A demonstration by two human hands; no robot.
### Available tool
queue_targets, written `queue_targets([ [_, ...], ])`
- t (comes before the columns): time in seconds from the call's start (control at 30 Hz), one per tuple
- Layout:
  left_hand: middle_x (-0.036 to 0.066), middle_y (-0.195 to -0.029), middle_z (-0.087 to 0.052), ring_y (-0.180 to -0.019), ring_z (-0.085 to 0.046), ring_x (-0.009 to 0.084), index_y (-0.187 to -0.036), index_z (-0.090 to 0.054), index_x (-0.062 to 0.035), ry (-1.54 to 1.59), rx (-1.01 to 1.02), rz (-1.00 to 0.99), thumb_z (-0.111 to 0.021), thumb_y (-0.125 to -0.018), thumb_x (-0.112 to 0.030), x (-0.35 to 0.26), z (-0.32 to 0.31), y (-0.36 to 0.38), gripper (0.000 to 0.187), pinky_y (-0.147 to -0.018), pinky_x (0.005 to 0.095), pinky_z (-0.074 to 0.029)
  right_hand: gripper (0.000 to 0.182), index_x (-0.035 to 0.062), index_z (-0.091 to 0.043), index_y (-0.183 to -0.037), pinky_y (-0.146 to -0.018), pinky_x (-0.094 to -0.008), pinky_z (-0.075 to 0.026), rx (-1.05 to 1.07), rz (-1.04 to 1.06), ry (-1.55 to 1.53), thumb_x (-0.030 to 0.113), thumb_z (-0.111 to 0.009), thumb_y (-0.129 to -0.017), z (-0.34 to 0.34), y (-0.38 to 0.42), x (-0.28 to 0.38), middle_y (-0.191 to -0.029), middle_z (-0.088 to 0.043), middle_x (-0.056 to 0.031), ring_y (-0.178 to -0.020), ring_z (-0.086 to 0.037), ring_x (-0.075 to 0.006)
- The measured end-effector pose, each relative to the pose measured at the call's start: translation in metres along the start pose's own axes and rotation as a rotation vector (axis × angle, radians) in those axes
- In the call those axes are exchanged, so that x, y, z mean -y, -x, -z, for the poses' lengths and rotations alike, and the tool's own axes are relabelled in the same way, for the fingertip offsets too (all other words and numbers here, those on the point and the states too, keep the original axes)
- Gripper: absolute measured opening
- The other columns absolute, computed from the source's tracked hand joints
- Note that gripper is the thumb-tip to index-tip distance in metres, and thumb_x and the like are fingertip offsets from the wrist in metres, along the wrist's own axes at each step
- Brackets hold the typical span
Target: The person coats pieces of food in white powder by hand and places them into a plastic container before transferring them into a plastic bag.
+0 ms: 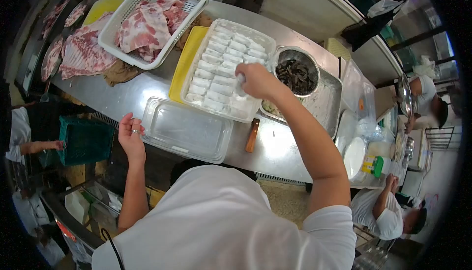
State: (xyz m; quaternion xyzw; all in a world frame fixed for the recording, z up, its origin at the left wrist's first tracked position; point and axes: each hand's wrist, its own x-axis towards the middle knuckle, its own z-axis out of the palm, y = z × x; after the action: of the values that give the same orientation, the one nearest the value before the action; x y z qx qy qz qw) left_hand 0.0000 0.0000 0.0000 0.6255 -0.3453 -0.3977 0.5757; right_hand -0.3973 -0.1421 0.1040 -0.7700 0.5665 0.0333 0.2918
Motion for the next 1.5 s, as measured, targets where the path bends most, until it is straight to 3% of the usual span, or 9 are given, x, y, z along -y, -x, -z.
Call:
queue_targets([
  [0.2, 0.0, -0.098, -0.061, -0.079, -0.058, 0.0068, -0.13, -0.061, -0.0019, 0.039, 0.084, -0.056, -0.065, -0.102, -0.004, -0.007, -0.022, 0.002, 0.027, -0.067, 0.021, -0.046, 0.04, 0.0, -0.073, -0.119, -0.094, -0.043, -0.056, -0.418, -0.061, -0.222, 0.009, -0.068, -0.08, -0.003, -0.03, 0.002, -0.117, -0.072, -0.0278, -0.108, -0.071, -0.0399],
  [0.37, 0.001, -0.099, -0.063, -0.078, -0.058, 0.0077, -0.132, -0.06, -0.0003, -0.018, -0.052, -0.063, -0.064, -0.101, 0.0, 0.009, -0.002, -0.004, 0.031, -0.066, 0.0217, -0.047, 0.035, -0.002, -0.076, -0.104, -0.088, -0.0452, -0.057, 0.289, -0.043, 0.082, 0.021, -0.069, -0.079, -0.051, -0.004, -0.014, -0.106, -0.075, -0.0264, -0.101, -0.073, -0.0399],
  [0.67, 0.001, -0.098, -0.063, -0.078, -0.057, 0.0082, -0.131, -0.06, 0.001, 0.077, -0.146, 0.014, -0.066, -0.1, -0.002, 0.021, 0.029, -0.017, 0.031, -0.065, 0.0217, -0.047, 0.053, -0.0077, -0.068, -0.125, -0.082, -0.0401, -0.056, 0.323, -0.161, -0.151, 0.028, -0.076, -0.086, -0.039, 0.001, 0.006, -0.11, -0.075, -0.018, -0.094, -0.071, -0.0254],
  [0.8, 0.002, -0.098, -0.063, -0.08, -0.057, 0.0084, -0.13, -0.06, 0.0012, 0.072, -0.142, -0.026, -0.066, -0.101, -0.003, 0.026, 0.032, -0.019, 0.03, -0.066, 0.0223, -0.047, 0.045, -0.0129, -0.069, -0.115, -0.072, -0.037, -0.059, -0.121, -0.263, -0.596, 0.025, -0.079, -0.093, -0.02, 0.008, 0.022, -0.099, -0.072, -0.0156, -0.084, -0.069, -0.0201],
  [0.9, 0.002, -0.099, -0.063, -0.082, -0.058, 0.0087, -0.128, -0.062, 0.0012, -0.048, -0.186, -0.054, -0.065, -0.102, -0.005, 0.035, 0.038, -0.032, 0.027, -0.071, 0.0232, -0.049, 0.042, -0.0124, -0.068, -0.106, -0.068, -0.039, -0.06, 0.097, -0.446, -0.513, 0.026, -0.078, -0.094, -0.044, -0.004, -0.009, -0.092, -0.069, -0.0129, -0.078, -0.066, -0.02],
  [0.93, 0.002, -0.099, -0.063, -0.083, -0.058, 0.0088, -0.128, -0.062, 0.0011, -0.103, -0.208, -0.058, -0.065, -0.103, -0.006, 0.04, 0.041, -0.039, 0.026, -0.072, 0.0235, -0.049, 0.049, -0.0188, -0.064, -0.107, -0.063, -0.0439, -0.06, 0.15, -0.454, -0.498, 0.025, -0.078, -0.09, -0.06, -0.007, -0.018, -0.098, -0.071, -0.0226, -0.08, -0.07, -0.0259],
  [1.17, 0.003, -0.103, -0.067, -0.084, -0.061, 0.0092, -0.125, -0.065, -0.0017, -0.006, -0.118, 0.121, -0.065, -0.106, -0.023, 0.074, 0.052, -0.094, 0.029, -0.07, 0.0245, -0.049, 0.041, -0.0154, -0.066, -0.114, -0.077, -0.0458, -0.06, -0.226, -0.458, -0.672, 0.015, -0.073, -0.088, -0.114, -0.005, 0.013, -0.106, -0.072, -0.0279, -0.091, -0.072, -0.0314],
  [1.37, 0.002, -0.105, -0.07, -0.082, -0.06, 0.0078, -0.126, -0.068, -0.0028, -0.183, 0.103, 0.207, -0.065, -0.106, -0.028, 0.052, 0.037, -0.086, 0.032, -0.069, 0.0241, -0.049, 0.032, -0.0053, -0.073, -0.108, -0.087, -0.0526, -0.055, -0.471, -0.33, -0.148, 0.007, -0.072, -0.079, -0.088, 0.017, 0.007, -0.103, -0.072, -0.0311, -0.099, -0.069, -0.0499],
  [1.5, -0.001, -0.096, -0.067, -0.079, -0.057, 0.0065, -0.123, -0.07, -0.0017, -0.186, 0.17, 0.19, -0.068, -0.105, -0.029, 0.052, 0.03, -0.074, 0.033, -0.068, 0.0236, -0.047, 0.033, -0.0101, -0.068, -0.107, -0.066, -0.0407, -0.055, -0.496, -0.434, -0.614, 0.009, -0.078, -0.082, -0.083, 0.014, 0.006, -0.084, -0.073, -0.0203, -0.072, -0.071, -0.0276],
])
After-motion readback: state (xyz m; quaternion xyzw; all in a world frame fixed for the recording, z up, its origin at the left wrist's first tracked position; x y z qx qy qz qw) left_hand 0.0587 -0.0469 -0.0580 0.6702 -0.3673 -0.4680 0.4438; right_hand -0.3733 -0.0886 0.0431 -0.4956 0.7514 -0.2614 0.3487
